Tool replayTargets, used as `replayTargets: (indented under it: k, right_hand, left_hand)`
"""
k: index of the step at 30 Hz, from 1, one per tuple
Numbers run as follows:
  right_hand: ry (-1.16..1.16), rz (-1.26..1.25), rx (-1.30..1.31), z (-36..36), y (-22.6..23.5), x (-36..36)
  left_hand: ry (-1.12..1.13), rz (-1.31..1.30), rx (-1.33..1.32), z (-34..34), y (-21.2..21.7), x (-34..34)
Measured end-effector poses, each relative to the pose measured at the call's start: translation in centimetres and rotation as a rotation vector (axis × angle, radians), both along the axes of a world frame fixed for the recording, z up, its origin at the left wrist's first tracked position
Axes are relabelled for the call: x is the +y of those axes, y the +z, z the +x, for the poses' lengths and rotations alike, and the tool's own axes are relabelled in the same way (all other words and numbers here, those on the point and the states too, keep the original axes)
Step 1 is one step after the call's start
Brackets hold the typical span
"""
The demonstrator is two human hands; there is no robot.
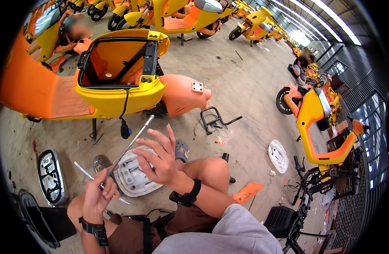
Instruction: The person assembles internal components of a scooter, using a hammer to tap a metal rod into a white plastic housing and then using a power drill to secure screws.
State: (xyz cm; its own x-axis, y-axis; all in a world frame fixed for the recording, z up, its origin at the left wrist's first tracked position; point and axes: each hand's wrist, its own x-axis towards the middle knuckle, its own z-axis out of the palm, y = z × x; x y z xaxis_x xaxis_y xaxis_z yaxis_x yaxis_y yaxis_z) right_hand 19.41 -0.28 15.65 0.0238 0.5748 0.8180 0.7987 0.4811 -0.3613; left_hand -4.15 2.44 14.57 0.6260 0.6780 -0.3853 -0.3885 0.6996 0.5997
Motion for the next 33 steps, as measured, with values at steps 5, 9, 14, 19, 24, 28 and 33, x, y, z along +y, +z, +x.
replayTargets:
  k: [5, 9, 14, 19, 24, 28, 33]
  right_hand:
    - [0.006, -0.005, -0.018, 0.1, 0.1, 1.1]
    - [-0.005, 0.025, -0.024, 0.6, 0.4, 0.7]
    - [-0.025, -0.003, -0.017, 0.6, -0.9, 2.2]
    - [0.002, 0.021, -0.006, 0.6, -0.7, 1.8]
    - [0.002, 0.026, -0.009, 0.9, -0.7, 1.6]
    - [0.012, 0.004, -0.009, 0.6, -1.3, 2.0]
    - [0.048, 0.014, -0.007, 0.4, -1.1, 1.6]
  left_hand:
    - [-0.214, 0.05, -0.039, -0.9, 0.2, -0.7]
    - [0.055, -0.174, -0.07, -1.3, -0.8, 0.8]
    - [-0.125, 0.094, 0.03, -0.5, -0.8, -0.5]
    - [-0.113, -0.018, -0.035, -1.3, -1.2, -0.4]
    - [0.138, -0.095, 0.118, -0.6, -2.0, 0.0]
    - [-0.125, -0.022, 0.079, -0.3, 0.0, -1.0]
    - [-0.159, -0.08, 0.038, -0.2, -0.3, -1.0]
